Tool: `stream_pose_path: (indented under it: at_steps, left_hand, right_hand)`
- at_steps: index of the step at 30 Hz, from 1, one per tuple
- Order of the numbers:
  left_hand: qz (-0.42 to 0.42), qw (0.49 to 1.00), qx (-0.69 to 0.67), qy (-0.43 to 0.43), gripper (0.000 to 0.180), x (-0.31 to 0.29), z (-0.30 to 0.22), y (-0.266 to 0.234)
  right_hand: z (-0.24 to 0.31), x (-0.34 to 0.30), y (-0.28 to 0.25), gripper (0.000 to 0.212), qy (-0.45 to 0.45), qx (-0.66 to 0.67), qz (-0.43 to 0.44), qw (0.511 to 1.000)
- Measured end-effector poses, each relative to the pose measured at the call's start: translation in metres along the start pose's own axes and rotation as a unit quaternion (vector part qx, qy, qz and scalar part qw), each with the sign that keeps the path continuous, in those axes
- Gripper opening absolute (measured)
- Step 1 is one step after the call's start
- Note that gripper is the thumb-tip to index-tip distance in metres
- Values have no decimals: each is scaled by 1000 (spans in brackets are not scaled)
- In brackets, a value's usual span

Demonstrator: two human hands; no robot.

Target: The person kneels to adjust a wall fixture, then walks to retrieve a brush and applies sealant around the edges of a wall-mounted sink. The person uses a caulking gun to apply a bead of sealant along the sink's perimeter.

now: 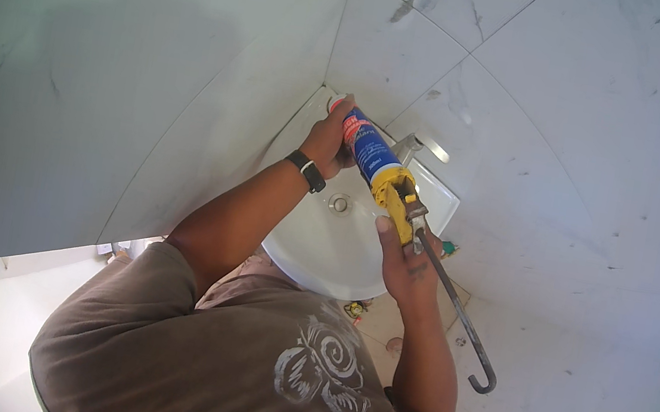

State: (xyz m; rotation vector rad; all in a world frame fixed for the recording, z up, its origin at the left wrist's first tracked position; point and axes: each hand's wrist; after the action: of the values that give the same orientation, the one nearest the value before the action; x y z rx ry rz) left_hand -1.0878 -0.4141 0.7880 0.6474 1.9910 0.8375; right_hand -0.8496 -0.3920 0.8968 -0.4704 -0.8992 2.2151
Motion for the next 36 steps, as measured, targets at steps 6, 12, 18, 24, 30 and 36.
stream_pose_path:
  at_steps: [6, 12, 18, 24, 30, 36]
  left_hand:
    - [-22, 1000, -5, -1, 50, 0, -2, 3]
    - [-31, 999, -28, 6, 47, -2, -5, 8]
    - [-31, 996, -84, 6, 44, -6, -5, 17]
    - [-46, 992, -114, 12, 41, -2, -4, 33]
    - [-76, 988, -134, 21, 40, -1, -2, 42]
    - [-77, 988, -126, 35, 41, 0, 2, 47]
  right_hand:
    - [0, 11, -7, 51, 16, 0, 37, 999]
    - [4, 24, -15, 51, 15, -33, 38, 999]
    - [14, 39, -37, 44, -58, -81, 52, 994]
    - [24, 64, -58, 59, 50, -58, 102, 992]
    - [23, 85, -70, 56, 16, -119, 135, 984]
    - [14, 94, -73, 54, 35, -131, 127, 983]
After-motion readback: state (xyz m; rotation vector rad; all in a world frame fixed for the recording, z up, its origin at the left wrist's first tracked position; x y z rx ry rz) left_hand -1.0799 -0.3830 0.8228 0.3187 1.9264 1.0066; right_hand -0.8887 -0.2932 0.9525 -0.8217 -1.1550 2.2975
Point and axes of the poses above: each hand's wrist, its own x-axis towards the middle knuckle, its own y-axis out of the palm, z = x × y, and after that the axes turned 15 degrees about -x, right-handed
